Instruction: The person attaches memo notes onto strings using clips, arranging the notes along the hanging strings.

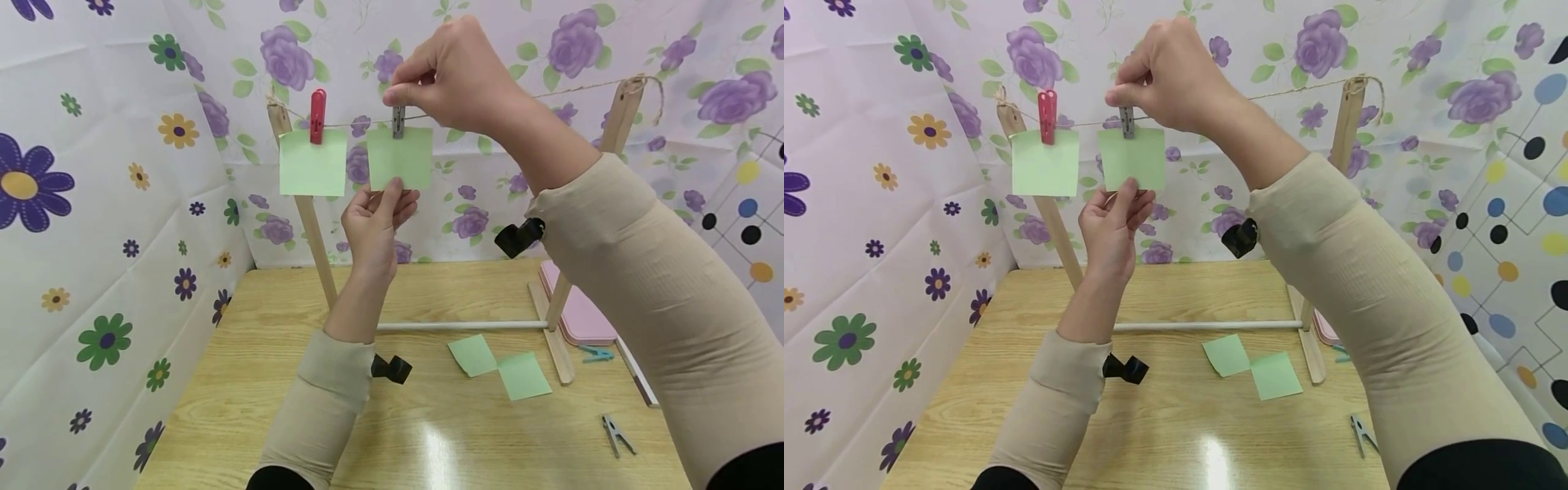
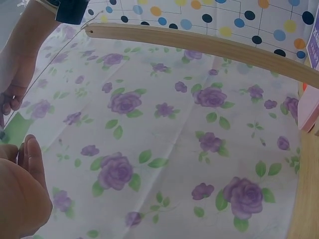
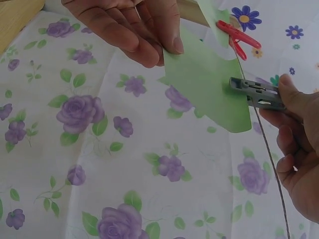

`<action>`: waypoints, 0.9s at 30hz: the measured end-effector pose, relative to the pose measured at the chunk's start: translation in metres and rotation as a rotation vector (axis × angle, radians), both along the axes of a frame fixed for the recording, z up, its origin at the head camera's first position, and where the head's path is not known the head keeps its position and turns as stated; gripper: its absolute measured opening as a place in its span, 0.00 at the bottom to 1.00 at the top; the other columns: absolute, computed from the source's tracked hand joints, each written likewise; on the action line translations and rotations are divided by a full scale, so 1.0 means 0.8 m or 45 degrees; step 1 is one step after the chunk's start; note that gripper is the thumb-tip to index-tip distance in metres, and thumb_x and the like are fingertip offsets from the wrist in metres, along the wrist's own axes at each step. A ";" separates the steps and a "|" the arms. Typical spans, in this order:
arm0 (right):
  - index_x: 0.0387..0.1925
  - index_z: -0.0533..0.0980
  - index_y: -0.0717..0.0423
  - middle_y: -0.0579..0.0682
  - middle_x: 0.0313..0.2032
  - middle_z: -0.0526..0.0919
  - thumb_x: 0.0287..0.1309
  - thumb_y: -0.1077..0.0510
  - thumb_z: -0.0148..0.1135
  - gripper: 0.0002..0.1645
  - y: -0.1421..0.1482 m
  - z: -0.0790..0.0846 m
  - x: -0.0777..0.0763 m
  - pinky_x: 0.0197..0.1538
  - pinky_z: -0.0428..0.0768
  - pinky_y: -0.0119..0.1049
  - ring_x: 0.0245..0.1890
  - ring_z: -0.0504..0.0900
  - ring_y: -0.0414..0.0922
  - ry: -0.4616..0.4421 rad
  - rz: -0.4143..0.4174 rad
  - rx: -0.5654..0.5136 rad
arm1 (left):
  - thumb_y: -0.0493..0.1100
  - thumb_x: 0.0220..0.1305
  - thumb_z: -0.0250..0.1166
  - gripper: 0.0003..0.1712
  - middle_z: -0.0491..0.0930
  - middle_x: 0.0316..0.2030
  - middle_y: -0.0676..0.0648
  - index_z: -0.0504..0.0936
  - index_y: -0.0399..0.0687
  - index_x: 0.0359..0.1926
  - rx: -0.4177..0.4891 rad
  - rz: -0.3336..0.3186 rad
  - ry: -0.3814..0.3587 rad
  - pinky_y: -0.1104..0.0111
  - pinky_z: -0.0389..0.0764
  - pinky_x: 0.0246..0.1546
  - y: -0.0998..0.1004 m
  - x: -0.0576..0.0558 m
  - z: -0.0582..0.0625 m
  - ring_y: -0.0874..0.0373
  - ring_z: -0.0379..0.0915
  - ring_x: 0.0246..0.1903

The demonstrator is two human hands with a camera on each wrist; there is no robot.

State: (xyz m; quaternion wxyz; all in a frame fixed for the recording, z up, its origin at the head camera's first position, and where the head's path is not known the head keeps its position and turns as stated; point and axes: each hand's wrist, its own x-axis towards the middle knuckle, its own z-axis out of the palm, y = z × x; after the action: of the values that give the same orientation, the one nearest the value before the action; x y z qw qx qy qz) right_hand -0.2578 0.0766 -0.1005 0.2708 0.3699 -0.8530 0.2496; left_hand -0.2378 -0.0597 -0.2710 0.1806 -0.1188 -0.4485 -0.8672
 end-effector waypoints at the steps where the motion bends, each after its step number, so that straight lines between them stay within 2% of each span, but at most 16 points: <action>1: 0.38 0.90 0.55 0.51 0.36 0.90 0.65 0.52 0.68 0.12 0.000 0.000 0.000 0.29 0.73 0.23 0.21 0.75 0.34 -0.004 0.002 0.006 | 0.36 0.69 0.68 0.06 0.87 0.30 0.46 0.80 0.44 0.33 0.003 -0.001 0.000 0.67 0.89 0.41 0.000 0.000 0.000 0.57 0.87 0.32; 9: 0.40 0.89 0.55 0.52 0.35 0.90 0.66 0.51 0.68 0.13 0.003 0.000 -0.001 0.25 0.68 0.25 0.19 0.70 0.38 -0.023 0.009 0.060 | 0.36 0.68 0.68 0.05 0.87 0.30 0.46 0.80 0.43 0.34 0.026 -0.008 -0.003 0.66 0.89 0.41 0.002 -0.003 0.000 0.56 0.87 0.32; 17: 0.48 0.88 0.52 0.50 0.40 0.90 0.67 0.47 0.66 0.16 0.009 -0.001 -0.005 0.21 0.59 0.29 0.15 0.59 0.37 -0.034 0.004 0.157 | 0.37 0.68 0.69 0.04 0.87 0.31 0.46 0.82 0.41 0.37 0.013 -0.012 -0.022 0.65 0.89 0.42 0.002 -0.003 0.000 0.56 0.87 0.33; 27: 0.51 0.87 0.50 0.48 0.42 0.89 0.69 0.44 0.63 0.19 0.010 -0.003 -0.008 0.23 0.61 0.31 0.18 0.62 0.39 -0.105 0.006 0.180 | 0.39 0.69 0.68 0.04 0.86 0.30 0.48 0.82 0.44 0.38 -0.061 -0.009 -0.025 0.64 0.89 0.44 0.001 -0.006 0.000 0.57 0.87 0.34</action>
State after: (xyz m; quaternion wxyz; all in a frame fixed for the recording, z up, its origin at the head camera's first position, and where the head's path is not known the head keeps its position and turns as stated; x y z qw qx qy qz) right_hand -0.2639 0.0843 -0.1030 0.2081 0.3794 -0.8781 0.2042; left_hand -0.2423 -0.0590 -0.2706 0.1704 -0.1162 -0.4706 -0.8579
